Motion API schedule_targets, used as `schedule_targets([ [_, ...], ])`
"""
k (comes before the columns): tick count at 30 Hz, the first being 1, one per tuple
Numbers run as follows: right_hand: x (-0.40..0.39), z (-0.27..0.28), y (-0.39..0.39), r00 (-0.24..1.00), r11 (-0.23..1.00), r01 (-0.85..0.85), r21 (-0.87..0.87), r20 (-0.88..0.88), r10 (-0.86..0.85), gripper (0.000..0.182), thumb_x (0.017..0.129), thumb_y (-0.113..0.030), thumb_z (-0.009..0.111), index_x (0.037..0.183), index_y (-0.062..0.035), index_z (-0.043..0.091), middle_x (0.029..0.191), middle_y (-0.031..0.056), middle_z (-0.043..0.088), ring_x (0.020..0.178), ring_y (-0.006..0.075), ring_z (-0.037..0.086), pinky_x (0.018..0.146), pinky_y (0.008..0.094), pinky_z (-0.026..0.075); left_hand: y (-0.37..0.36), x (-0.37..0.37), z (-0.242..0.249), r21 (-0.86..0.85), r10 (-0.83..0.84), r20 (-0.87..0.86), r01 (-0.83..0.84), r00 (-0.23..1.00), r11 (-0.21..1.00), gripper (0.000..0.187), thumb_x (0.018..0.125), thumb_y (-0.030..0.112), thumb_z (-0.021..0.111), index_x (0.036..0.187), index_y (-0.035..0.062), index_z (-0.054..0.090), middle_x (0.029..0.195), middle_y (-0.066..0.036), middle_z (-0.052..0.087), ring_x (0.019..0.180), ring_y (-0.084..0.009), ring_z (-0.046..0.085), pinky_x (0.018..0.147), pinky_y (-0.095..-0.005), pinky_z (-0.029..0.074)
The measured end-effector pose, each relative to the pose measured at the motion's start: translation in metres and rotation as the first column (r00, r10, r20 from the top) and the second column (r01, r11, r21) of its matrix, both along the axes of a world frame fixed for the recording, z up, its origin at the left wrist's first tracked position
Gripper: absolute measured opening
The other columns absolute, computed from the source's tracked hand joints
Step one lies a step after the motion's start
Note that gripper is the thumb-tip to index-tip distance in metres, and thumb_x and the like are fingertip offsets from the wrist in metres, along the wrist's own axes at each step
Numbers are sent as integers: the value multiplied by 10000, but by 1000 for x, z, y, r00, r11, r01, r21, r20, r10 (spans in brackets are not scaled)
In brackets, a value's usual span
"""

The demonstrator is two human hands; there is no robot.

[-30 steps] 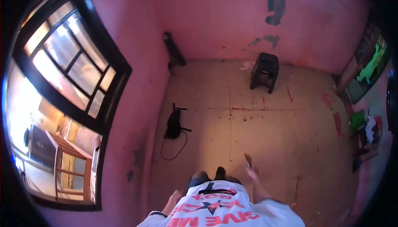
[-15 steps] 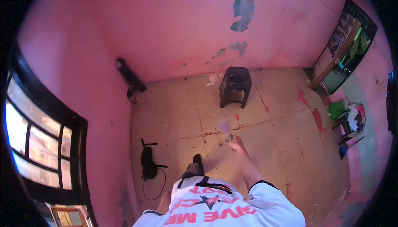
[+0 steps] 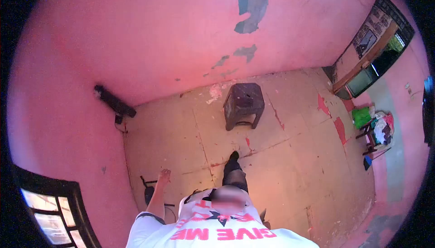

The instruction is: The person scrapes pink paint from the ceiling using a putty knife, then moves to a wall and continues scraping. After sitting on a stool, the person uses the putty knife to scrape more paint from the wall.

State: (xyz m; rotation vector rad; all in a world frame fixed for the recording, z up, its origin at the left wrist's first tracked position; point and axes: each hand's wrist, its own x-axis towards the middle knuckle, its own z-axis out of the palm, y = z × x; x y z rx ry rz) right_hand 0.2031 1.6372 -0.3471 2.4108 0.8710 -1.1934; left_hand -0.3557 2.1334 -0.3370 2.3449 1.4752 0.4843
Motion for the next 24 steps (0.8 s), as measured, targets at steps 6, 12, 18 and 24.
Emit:
schedule_targets([
  [6, 89, -59, 177, 916, 910, 351, 221, -280, -286, 385, 806, -418, 530, 753, -46, 613, 626, 92, 601, 502, 199, 564, 462, 345, 454, 77, 98, -6, -409, -295, -516, 72, 804, 910, 325, 798, 260, 514, 1015, 29, 583, 959, -187, 598, 927, -340, 565, 803, -428, 454],
  [12, 211, 95, 597, 997, 895, -61, 442, 74, 31, 627, 907, -499, 209, 895, 6, 581, 827, 254, 594, 830, 399, 576, 730, 495, 438, 178, 190, 72, -509, 124, -188, -205, 974, 836, 344, 815, 275, 501, 1040, 28, 584, 982, -194, 599, 946, -342, 562, 824, -421, 447],
  [18, 248, 157, 842, 939, 64, 189, 980, -161, -303, 226, 833, -245, 562, 930, -53, 492, 616, 91, 513, 464, 178, 521, 396, 300, 419, 237, 196, -7, -426, 312, 14, -276, 950, 861, 364, 834, 307, 486, 1045, 30, 593, 1004, -201, 599, 962, -348, 559, 845, -410, 440],
  [24, 214, 269, 1033, 870, -7, 466, 885, -459, -177, 243, 831, -293, 581, 866, -67, 500, 508, -5, 436, 355, 88, 392, 324, 249, 286, 422, 175, -41, -742, 235, 51, -121, 971, 659, 402, 832, 360, 487, 1048, 38, 594, 1038, -211, 583, 990, -349, 546, 881, -410, 417],
])
